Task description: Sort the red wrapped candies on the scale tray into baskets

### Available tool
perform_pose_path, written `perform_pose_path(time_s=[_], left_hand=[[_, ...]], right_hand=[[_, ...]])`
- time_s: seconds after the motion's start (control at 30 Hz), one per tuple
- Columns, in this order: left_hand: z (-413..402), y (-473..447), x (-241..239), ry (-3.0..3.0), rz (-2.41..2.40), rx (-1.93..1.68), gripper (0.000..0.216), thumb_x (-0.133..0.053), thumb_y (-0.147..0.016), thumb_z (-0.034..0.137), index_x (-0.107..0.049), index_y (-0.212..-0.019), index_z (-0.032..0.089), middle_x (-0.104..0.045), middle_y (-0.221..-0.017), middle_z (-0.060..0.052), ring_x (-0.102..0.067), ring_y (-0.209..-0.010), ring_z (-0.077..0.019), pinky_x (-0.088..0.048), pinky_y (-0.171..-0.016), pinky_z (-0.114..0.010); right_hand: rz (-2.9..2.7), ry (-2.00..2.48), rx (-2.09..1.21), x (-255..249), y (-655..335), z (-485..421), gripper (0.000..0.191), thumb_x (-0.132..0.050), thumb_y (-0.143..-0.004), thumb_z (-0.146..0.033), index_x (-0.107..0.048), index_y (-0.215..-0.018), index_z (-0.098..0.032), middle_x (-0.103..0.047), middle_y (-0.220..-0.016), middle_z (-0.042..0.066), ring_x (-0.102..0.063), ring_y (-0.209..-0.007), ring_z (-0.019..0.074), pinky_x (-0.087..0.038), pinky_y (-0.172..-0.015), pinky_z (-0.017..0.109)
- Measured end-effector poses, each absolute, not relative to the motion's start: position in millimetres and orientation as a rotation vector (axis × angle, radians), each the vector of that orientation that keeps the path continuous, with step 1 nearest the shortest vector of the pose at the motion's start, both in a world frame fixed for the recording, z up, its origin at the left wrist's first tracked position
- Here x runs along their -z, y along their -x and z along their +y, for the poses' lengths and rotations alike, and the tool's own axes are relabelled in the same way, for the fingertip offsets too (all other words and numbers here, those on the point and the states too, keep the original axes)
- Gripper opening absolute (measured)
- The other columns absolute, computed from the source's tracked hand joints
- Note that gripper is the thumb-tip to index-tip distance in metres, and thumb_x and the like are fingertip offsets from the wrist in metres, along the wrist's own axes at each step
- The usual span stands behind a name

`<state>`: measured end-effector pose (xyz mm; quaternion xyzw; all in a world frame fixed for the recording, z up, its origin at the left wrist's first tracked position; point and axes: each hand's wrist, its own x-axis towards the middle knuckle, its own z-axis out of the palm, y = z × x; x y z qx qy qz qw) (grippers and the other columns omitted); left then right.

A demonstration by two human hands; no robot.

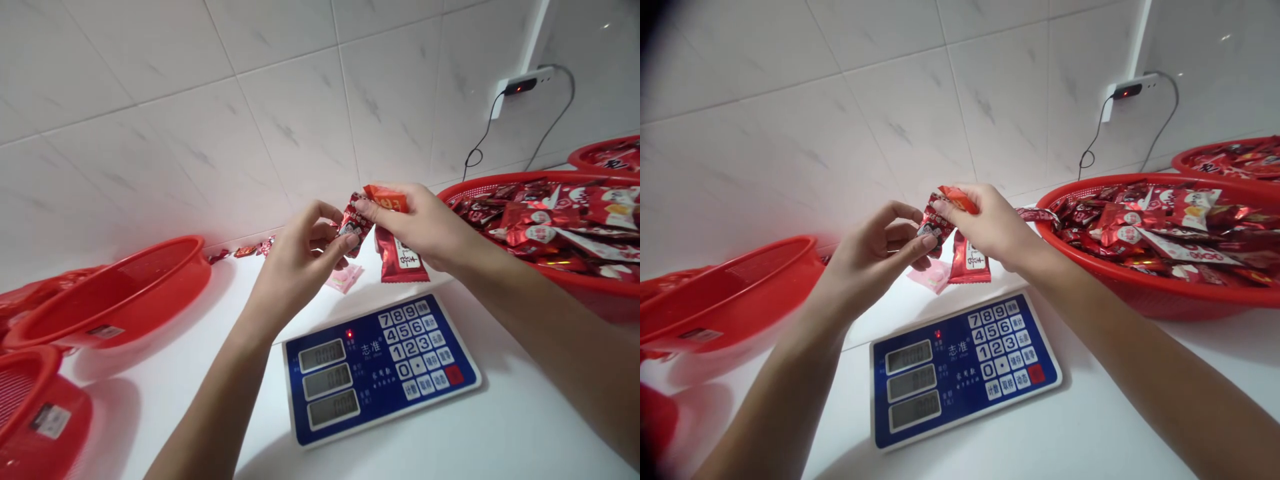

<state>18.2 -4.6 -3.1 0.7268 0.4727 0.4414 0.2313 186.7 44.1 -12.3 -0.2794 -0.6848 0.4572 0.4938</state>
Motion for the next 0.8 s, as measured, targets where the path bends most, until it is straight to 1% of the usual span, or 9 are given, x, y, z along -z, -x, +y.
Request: perform_pose_path(time_s=[0.3, 0.4, 0.53, 0.63, 0.8], left_hand=[[-8.3, -19.2, 1.9, -2.048, 1.347, -1.167, 0.020, -0.069, -0.088, 0.035, -0.054, -0.093, 0.023, -0.066, -0.071, 0.002, -0.065, -0.063, -0.0143, -0.052, -0.061, -0.026], [-8.4, -18.5, 1.0, -2.076, 1.359, -1.168, 0.015, -0.067, -0.089, 0.031, -0.054, -0.093, 0.023, -0.065, -0.071, 0.002, -0.066, -0.063, -0.0145, -0.051, -0.061, -0.026], [-7.6, -17.9, 0.0, -2.088, 1.390, -1.156, 0.011, -0.065, -0.089, 0.026, -0.055, -0.092, 0.023, -0.067, -0.072, 0.002, -0.066, -0.062, -0.0149, -0.052, -0.060, -0.026], [-7.3, -18.1, -0.5, -2.100, 1.398, -1.159, 0.010, -0.065, -0.088, 0.024, -0.056, -0.092, 0.023, -0.067, -0.072, 0.002, -0.066, -0.062, -0.0150, -0.052, -0.060, -0.026], [-5.4, -18.6, -0.2, -2.129, 1.442, -1.232, 0.009, -0.062, -0.085, 0.017, -0.058, -0.090, 0.022, -0.067, -0.068, 0.002, -0.064, -0.058, -0.0141, -0.050, -0.058, -0.025]], right_hand=[[-1.644, 0.674, -1.171, 10.7, -187.1, 41.7, 0.021, -0.061, -0.094, -0.030, -0.060, -0.076, -0.019, -0.063, -0.072, 0.001, -0.060, -0.064, 0.0131, -0.046, -0.058, 0.024], [-1.646, 0.669, -1.157, 10.8, -187.5, 42.2, 0.020, -0.061, -0.094, -0.029, -0.060, -0.076, -0.019, -0.062, -0.071, 0.001, -0.060, -0.065, 0.0132, -0.046, -0.059, 0.024], [-1.683, 0.667, -1.117, 13.5, -188.4, 46.2, 0.018, -0.066, -0.091, -0.032, -0.062, -0.078, -0.019, -0.063, -0.074, 0.001, -0.060, -0.068, 0.0138, -0.047, -0.061, 0.025], [-1.687, 0.660, -1.103, 14.4, -188.7, 46.9, 0.017, -0.066, -0.090, -0.030, -0.061, -0.077, -0.019, -0.062, -0.073, 0.000, -0.059, -0.068, 0.0131, -0.046, -0.061, 0.024], [-1.664, 0.652, -1.120, 11.4, -187.6, 42.6, 0.015, -0.067, -0.090, -0.029, -0.062, -0.080, -0.019, -0.064, -0.077, 0.000, -0.060, -0.070, 0.0128, -0.046, -0.063, 0.024]])
